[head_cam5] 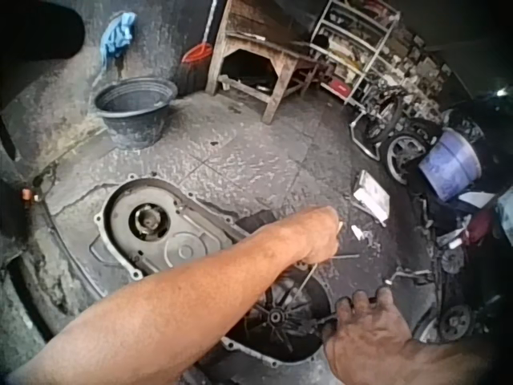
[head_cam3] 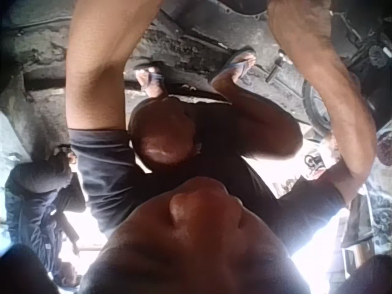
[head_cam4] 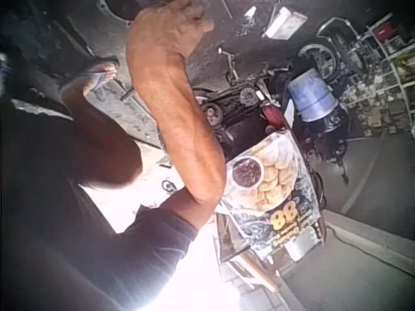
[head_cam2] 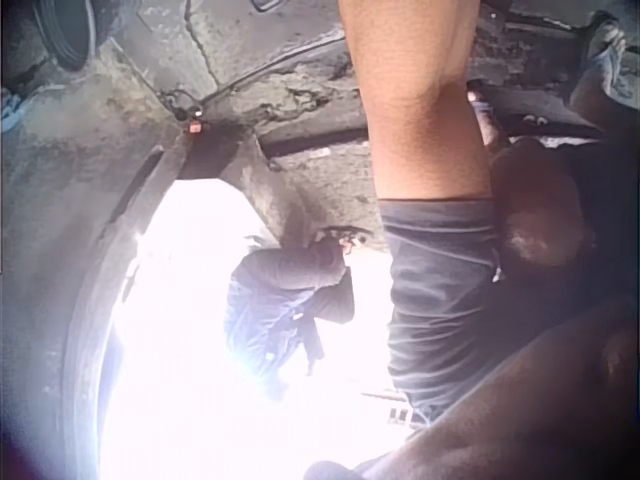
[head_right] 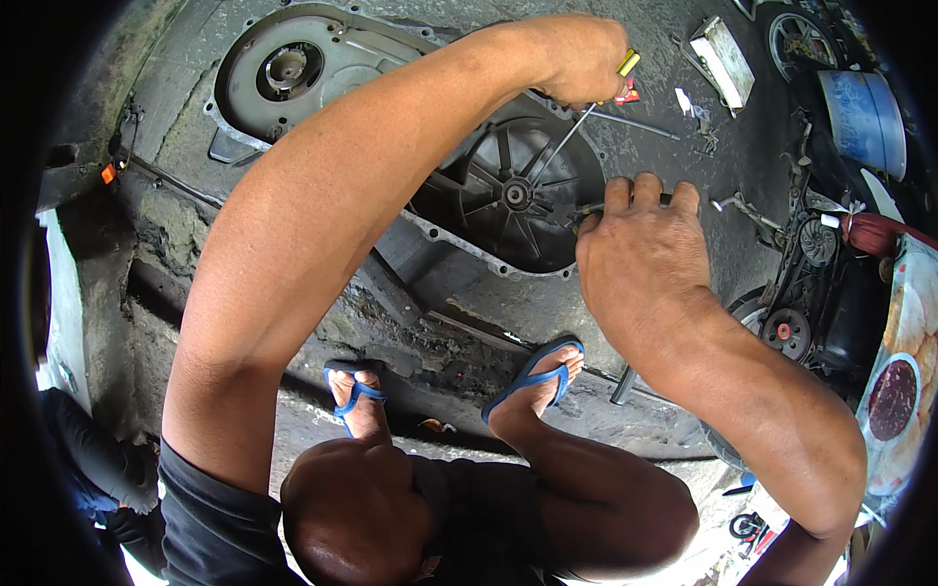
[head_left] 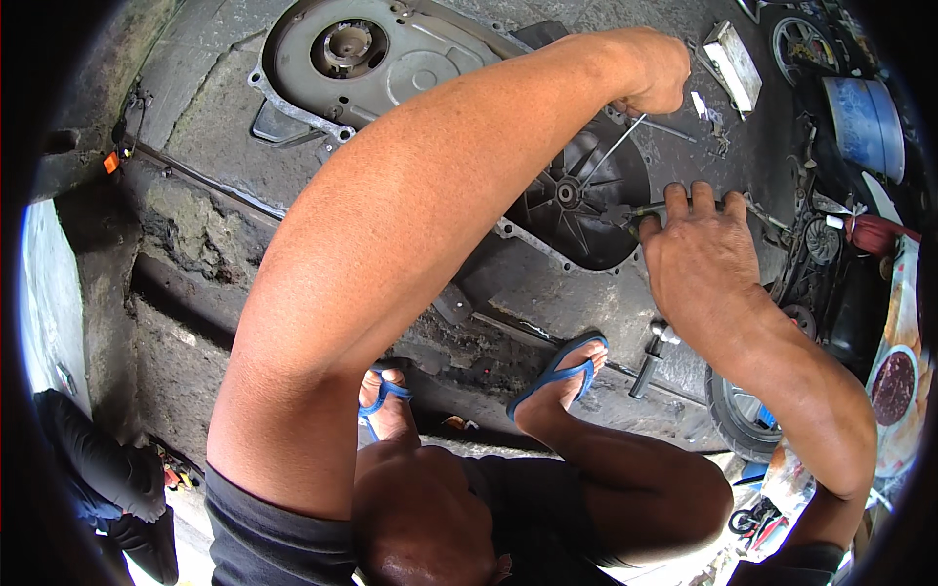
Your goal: The person works on a motorcycle engine cover using pliers and a screwdriver, retrieves and opens a tool box, and places a punch tool into the cover before tapping it with a hammer.
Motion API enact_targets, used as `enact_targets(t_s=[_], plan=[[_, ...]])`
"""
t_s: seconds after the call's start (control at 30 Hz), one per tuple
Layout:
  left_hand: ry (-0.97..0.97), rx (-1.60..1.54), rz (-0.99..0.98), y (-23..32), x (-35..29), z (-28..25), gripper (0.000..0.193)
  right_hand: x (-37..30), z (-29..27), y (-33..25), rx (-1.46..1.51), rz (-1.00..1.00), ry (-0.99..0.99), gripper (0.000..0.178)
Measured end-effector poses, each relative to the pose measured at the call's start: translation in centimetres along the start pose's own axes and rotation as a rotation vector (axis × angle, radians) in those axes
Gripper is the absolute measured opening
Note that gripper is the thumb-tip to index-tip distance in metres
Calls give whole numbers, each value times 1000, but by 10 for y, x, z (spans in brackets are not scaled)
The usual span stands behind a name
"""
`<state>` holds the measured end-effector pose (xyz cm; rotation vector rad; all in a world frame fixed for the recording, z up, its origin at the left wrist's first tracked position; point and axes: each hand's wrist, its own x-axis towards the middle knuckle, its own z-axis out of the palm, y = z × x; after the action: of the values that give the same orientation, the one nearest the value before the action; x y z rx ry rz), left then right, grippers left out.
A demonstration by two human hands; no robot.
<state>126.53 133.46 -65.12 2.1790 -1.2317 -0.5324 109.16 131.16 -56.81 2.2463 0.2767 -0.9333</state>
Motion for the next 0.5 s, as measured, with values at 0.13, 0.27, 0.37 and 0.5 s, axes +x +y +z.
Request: enact_targets(t_s=[0.13, 0.27, 0.37, 0.5], plan=[[11, -100, 24, -6, 2, 2, 16, 0, -11, -9, 3, 5, -55, 25], [-56, 50, 34, -7, 4, 3, 32, 1, -10, -5, -51, -45, -15, 22], [140, -31, 136, -17, -8, 12, 33, 2, -5, -5, 130, -59, -10, 21], [22, -23, 67, -7, -7, 3, 34, -3, -5, -8, 155, -62, 91, 19]])
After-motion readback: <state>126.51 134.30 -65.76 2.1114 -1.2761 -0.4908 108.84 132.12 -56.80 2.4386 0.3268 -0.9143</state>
